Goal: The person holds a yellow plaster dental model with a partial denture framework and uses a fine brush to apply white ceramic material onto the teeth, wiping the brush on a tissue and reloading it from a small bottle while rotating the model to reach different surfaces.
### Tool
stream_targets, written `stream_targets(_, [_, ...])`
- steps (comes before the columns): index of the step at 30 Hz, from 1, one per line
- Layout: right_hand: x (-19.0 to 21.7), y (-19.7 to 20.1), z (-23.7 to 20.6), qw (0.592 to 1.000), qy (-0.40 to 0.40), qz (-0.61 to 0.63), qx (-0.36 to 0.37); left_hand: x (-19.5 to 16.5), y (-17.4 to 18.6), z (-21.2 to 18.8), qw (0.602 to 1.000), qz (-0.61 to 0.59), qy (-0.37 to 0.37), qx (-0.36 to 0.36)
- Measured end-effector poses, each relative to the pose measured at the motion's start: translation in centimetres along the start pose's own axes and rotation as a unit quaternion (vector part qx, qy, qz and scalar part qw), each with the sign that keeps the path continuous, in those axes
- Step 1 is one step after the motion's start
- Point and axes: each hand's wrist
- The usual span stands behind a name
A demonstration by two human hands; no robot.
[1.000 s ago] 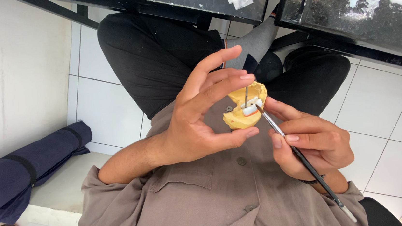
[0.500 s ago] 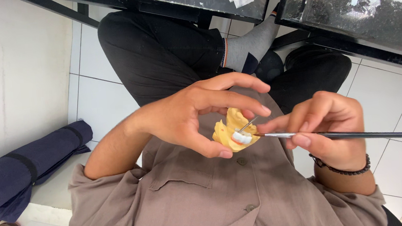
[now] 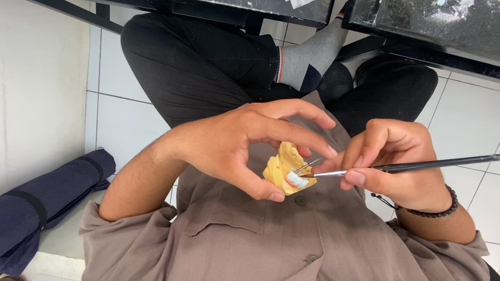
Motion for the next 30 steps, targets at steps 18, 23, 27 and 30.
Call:
stream_targets(18, [-0.1,0.3,-0.1,1.0,-0.005,-0.009,-0.004,0.1,-0.1,0.0,1.0,0.015,-0.006,-0.005])
stream_targets(23, [-0.3,0.0,-0.8,0.995,0.084,-0.025,-0.037,0.3,-0.5,-0.2,0.999,0.014,-0.016,-0.039])
stream_targets(27, [-1.2,-0.8,-1.2,0.951,0.258,-0.136,-0.099,0.4,-2.0,-0.5,0.991,-0.004,-0.048,-0.127])
stream_targets(30, [-2.1,-1.1,-0.8,0.911,0.327,-0.22,-0.124,0.8,-3.0,-0.4,0.98,-0.037,-0.07,-0.181])
Point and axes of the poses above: each hand's wrist, its own z-axis towards the middle knuckle, its own y-axis out of the back of the hand, x = y × z
